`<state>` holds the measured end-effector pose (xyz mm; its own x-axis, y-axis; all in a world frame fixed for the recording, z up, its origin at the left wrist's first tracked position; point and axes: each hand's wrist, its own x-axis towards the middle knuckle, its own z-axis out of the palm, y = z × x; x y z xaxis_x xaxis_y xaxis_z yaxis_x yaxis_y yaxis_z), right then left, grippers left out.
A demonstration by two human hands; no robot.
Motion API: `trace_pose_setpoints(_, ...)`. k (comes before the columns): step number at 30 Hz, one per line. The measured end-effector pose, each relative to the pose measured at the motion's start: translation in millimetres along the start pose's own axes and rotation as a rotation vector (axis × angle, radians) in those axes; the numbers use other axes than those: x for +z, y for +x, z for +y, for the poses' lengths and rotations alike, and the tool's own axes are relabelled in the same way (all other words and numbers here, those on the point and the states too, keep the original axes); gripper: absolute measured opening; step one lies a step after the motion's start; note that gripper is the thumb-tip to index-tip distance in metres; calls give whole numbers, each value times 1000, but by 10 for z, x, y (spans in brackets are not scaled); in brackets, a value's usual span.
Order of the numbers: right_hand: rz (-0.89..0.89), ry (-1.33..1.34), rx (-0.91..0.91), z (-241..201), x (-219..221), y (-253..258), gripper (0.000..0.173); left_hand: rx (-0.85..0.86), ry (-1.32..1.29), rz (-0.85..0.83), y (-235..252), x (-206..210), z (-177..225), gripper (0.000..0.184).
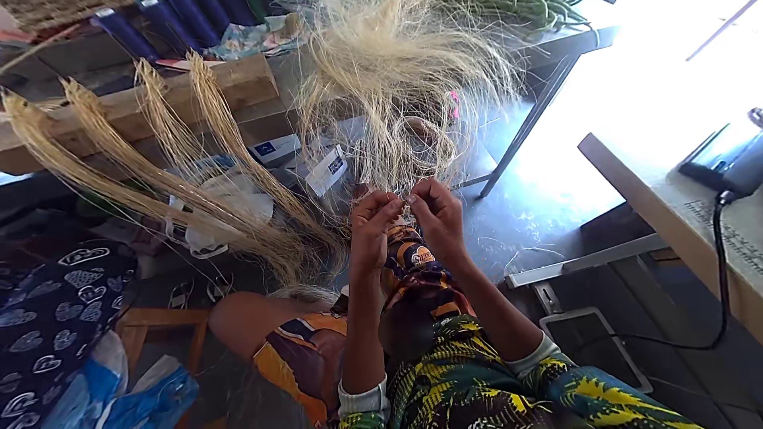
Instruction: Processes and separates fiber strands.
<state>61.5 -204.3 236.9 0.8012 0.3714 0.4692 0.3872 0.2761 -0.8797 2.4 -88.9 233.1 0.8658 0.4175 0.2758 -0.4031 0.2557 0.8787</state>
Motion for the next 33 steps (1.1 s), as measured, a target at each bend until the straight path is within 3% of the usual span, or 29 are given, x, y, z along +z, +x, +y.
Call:
trace_pose_setpoints(4, 62, 0, -13, 3, 32, -26, 7, -55, -145, 7, 9, 73, -82, 21)
trace_pose_setpoints(8, 120, -5, -22, 22, 7, -33, 8, -114, -182, 137, 26, 149, -128, 26)
trace_pose_setpoints(13, 104, 213, 29, 54, -88, 5, 13, 44, 440, 287, 70, 17, -205, 9)
trace_pose_setpoints(17, 127, 489, 151, 24, -167, 61, 23, 87, 743, 396, 95, -145, -285, 10)
trace_pose_setpoints(24, 63, 633, 209, -71, -569, 258, 33, 159, 1100, 532, 130, -541, -323, 18)
trace_pose_setpoints(27, 18, 691, 256, -116, -622, 276, 30, 133, 1058, 479, 121, -512, -273, 21)
trace_pose_setpoints(31, -49, 574, 284, -214, -492, 140, 22, 85, 962, 331, 16, -231, 52, 52)
trace_pose_setpoints(33, -96, 573, 310, -245, -392, 39, 19, 151, 946, 229, -121, -61, 273, 33)
